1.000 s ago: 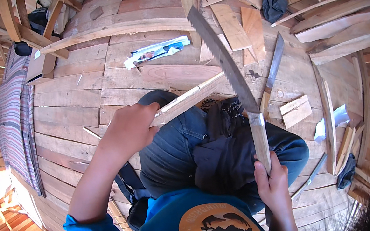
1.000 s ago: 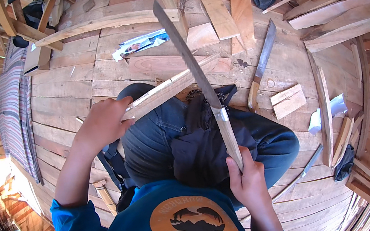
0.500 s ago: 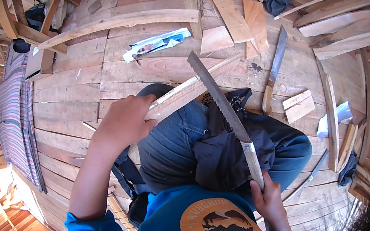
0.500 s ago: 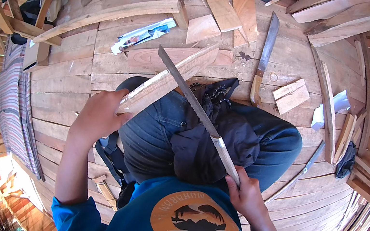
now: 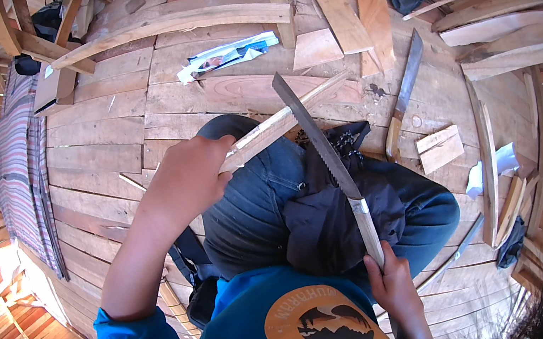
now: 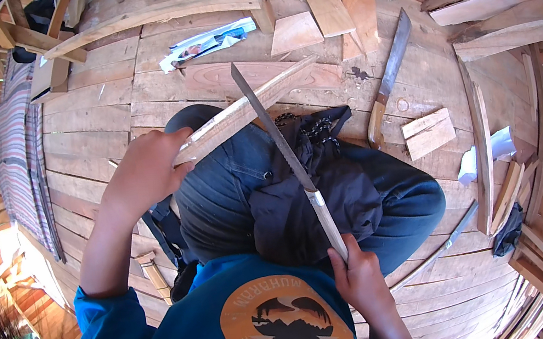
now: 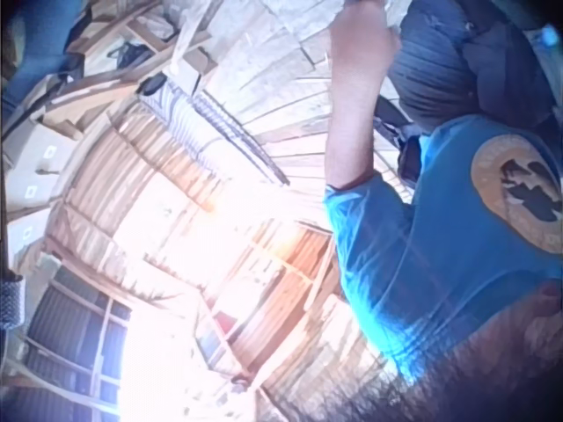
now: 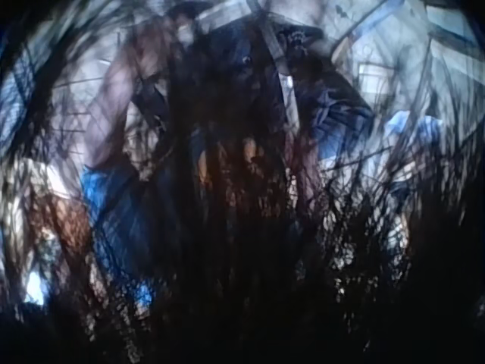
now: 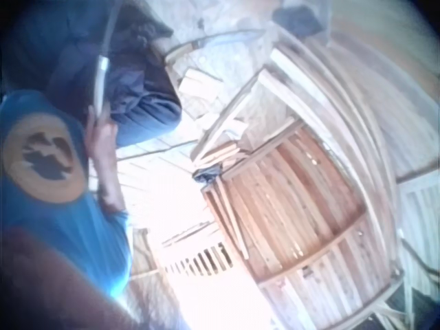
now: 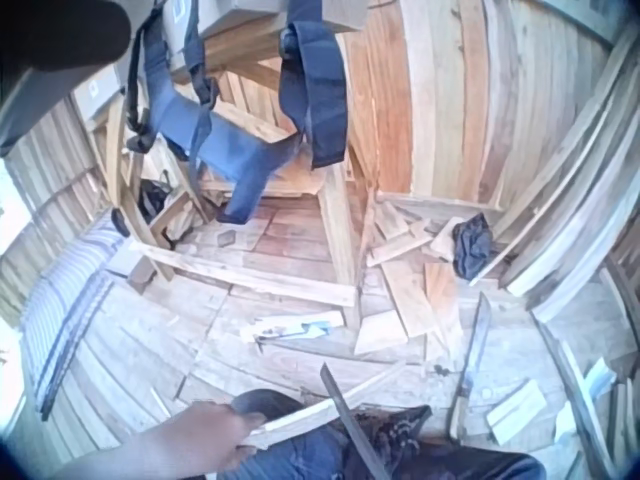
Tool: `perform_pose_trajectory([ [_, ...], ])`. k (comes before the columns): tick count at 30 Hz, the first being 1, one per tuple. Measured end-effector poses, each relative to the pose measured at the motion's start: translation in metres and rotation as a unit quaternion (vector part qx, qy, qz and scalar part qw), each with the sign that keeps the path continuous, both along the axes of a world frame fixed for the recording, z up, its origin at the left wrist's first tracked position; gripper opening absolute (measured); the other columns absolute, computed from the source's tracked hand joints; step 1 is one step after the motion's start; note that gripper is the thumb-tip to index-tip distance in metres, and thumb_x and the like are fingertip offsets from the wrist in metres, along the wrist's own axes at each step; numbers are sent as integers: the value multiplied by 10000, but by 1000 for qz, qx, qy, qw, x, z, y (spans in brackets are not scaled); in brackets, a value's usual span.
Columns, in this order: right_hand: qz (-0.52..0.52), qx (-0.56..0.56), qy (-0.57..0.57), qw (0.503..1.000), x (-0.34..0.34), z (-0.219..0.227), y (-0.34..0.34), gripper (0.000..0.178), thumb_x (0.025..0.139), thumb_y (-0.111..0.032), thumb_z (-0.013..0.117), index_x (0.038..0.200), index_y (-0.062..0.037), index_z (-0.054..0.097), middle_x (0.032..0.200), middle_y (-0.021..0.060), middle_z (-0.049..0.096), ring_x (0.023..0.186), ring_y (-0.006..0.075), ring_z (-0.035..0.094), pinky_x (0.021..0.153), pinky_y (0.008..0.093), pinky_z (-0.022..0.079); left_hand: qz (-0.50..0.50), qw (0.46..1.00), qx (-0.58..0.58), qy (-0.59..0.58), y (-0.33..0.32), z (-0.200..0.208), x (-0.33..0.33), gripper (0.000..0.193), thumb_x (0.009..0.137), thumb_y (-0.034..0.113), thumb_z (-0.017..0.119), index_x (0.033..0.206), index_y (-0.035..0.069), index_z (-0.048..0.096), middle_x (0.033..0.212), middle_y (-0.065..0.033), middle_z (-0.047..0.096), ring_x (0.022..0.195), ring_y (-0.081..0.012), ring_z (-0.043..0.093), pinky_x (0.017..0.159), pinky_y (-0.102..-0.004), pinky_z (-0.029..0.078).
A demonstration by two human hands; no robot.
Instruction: The person saws a piece of wood using a hand saw, holding the wood steady by hand.
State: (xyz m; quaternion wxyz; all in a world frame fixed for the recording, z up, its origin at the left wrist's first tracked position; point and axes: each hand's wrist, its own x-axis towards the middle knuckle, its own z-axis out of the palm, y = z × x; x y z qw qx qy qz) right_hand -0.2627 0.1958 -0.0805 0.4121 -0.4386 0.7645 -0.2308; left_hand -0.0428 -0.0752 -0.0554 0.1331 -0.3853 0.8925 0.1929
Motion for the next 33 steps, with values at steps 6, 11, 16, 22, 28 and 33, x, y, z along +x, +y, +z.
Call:
perform_pose_trajectory([
  [6,22,-89,15,996,2,-30,-60,184,963,-159,565,987,21,539,587,188,553,521,381,597,481,392,431,-53,996,-62,-45,16,1,-9,300,755,83,698,1045,38,638,749,-167,665,698,-324,678,665,-407,554],
  [11,-82,-77,-20,993,-13,13,-31,127,955,-119,575,977,4,550,610,176,576,560,338,660,484,351,461,-3,999,-28,-41,5,-1,-5,372,746,128,755,1078,23,625,778,-190,667,786,-348,676,733,-426,539],
  [16,-28,-15,6,999,-18,12,7,168,972,-150,549,953,16,544,522,72,510,444,139,517,435,308,367,36,998,29,-48,-4,1,-7,463,749,147,760,1166,-3,623,892,-233,678,887,-366,663,811,-432,524],
  [22,-29,19,-38,999,-4,5,13,142,950,-129,582,979,5,546,565,187,538,532,352,594,458,403,413,21,1000,22,-6,-9,-4,-1,487,745,164,762,1172,-22,620,927,-243,677,912,-382,654,846,-439,510],
  [28,-13,9,-23,1000,-1,3,7,132,940,-101,585,1018,-3,544,597,237,558,584,433,619,468,442,428,14,999,34,-2,-14,-5,1,487,746,173,757,1172,-20,624,947,-252,674,932,-383,647,849,-442,502],
  [33,-10,-17,-17,1000,-2,2,1,136,943,-107,579,1014,1,535,619,243,565,586,444,606,478,455,440,-41,999,-17,6,0,-4,-4,377,752,122,730,1102,15,636,814,-193,673,801,-357,668,728,-422,528],
])
